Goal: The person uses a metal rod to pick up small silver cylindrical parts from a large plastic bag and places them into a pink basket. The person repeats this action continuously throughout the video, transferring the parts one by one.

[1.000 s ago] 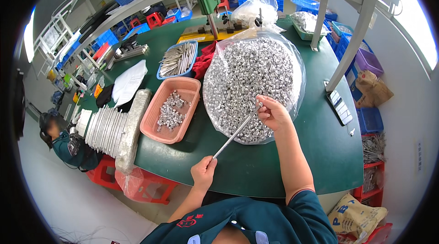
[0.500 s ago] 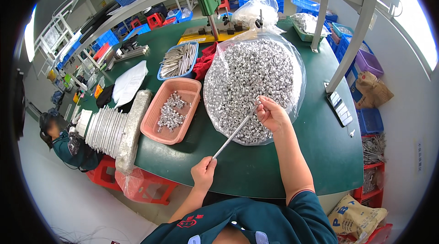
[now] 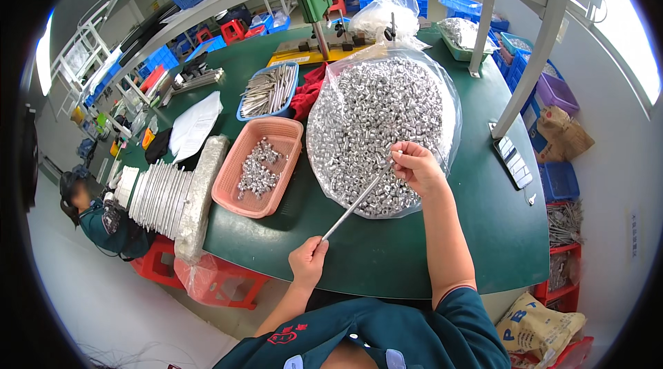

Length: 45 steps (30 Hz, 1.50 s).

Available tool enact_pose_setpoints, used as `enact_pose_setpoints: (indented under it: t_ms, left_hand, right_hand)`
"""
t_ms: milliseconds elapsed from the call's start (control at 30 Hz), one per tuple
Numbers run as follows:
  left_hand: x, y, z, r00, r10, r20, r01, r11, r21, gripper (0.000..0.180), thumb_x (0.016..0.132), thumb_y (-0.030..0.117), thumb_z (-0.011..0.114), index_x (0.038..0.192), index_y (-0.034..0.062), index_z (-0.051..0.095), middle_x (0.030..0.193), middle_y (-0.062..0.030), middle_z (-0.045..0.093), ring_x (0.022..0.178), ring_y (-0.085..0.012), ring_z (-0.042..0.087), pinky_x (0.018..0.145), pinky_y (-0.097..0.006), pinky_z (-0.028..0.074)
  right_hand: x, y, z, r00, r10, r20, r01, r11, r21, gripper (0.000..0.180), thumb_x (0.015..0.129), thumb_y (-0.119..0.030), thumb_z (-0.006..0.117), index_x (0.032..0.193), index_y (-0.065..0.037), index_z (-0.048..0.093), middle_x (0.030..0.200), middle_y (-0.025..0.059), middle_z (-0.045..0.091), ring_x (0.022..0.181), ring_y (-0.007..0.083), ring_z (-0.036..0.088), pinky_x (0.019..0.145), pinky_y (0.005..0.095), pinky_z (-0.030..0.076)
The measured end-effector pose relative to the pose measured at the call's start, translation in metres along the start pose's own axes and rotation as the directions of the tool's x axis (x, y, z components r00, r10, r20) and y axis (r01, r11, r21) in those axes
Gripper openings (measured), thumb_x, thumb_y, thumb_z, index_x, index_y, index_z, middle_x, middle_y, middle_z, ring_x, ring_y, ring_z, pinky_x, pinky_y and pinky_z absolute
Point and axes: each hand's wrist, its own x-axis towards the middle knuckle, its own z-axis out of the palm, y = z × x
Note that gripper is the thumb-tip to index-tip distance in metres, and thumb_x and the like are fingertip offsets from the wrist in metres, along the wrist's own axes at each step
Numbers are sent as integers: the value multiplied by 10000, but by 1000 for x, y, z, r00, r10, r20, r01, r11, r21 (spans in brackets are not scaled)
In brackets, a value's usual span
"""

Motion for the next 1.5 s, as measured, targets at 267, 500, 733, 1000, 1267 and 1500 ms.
enact_pose_setpoints:
  t_ms: [267, 500, 733, 1000, 1267, 1500]
  left_hand:
    - [0, 3, -2, 1000, -21, -13, 21, 1000, -19, 113, 888, 154, 718, 934, 52, 700, 615, -80, 559, 506, -174, 533, 510, -288, 422]
    - [-1, -3, 0, 999, -1, -41, 0, 1000, -24, 110, 890, 150, 716, 928, 49, 696, 620, -81, 566, 507, -173, 536, 510, -284, 423]
    - [-1, -3, 2, 999, -24, -43, 23, 1000, -17, 124, 899, 158, 715, 924, 38, 695, 614, -81, 565, 506, -157, 528, 510, -275, 420]
    - [0, 1, 1, 998, -60, -25, 58, 997, -57, 125, 917, 132, 696, 945, 9, 691, 622, -28, 544, 554, -74, 485, 529, -237, 401]
    - [-1, -2, 2, 997, -43, -68, 38, 997, -71, 130, 914, 166, 709, 934, 38, 695, 604, -53, 545, 522, -102, 497, 520, -249, 415]
    - [0, -2, 0, 997, -71, -29, 69, 995, -72, 133, 935, 114, 675, 975, -13, 683, 637, 0, 523, 579, -49, 456, 534, -223, 387]
  right_hand:
    - [6, 10, 3, 974, 224, -25, -205, 927, 314, 83, 902, -60, 662, 977, -53, 626, 825, 123, 653, 570, 64, 502, 400, 166, 319]
    - [0, 12, 21, 986, 135, -101, -110, 969, 222, 59, 895, -32, 644, 950, -39, 625, 789, 60, 605, 578, 77, 476, 426, 192, 323]
    - [8, 20, 10, 990, 96, -102, -60, 949, 310, 89, 917, -1, 588, 1002, -8, 614, 798, 38, 545, 617, 90, 466, 452, 213, 333]
    - [1, 9, 6, 990, 54, 132, -96, 938, 334, 156, 965, -62, 578, 1104, -6, 620, 855, 20, 568, 679, 96, 478, 499, 204, 343]
    - [1, 20, 18, 982, 118, 149, -163, 925, 343, 141, 997, -117, 577, 1081, -16, 628, 784, 10, 550, 650, 94, 462, 520, 220, 349]
    - [-8, 24, 45, 998, 32, 52, -32, 999, 9, 103, 982, -128, 615, 959, -44, 558, 745, -35, 463, 606, 62, 406, 511, 218, 320]
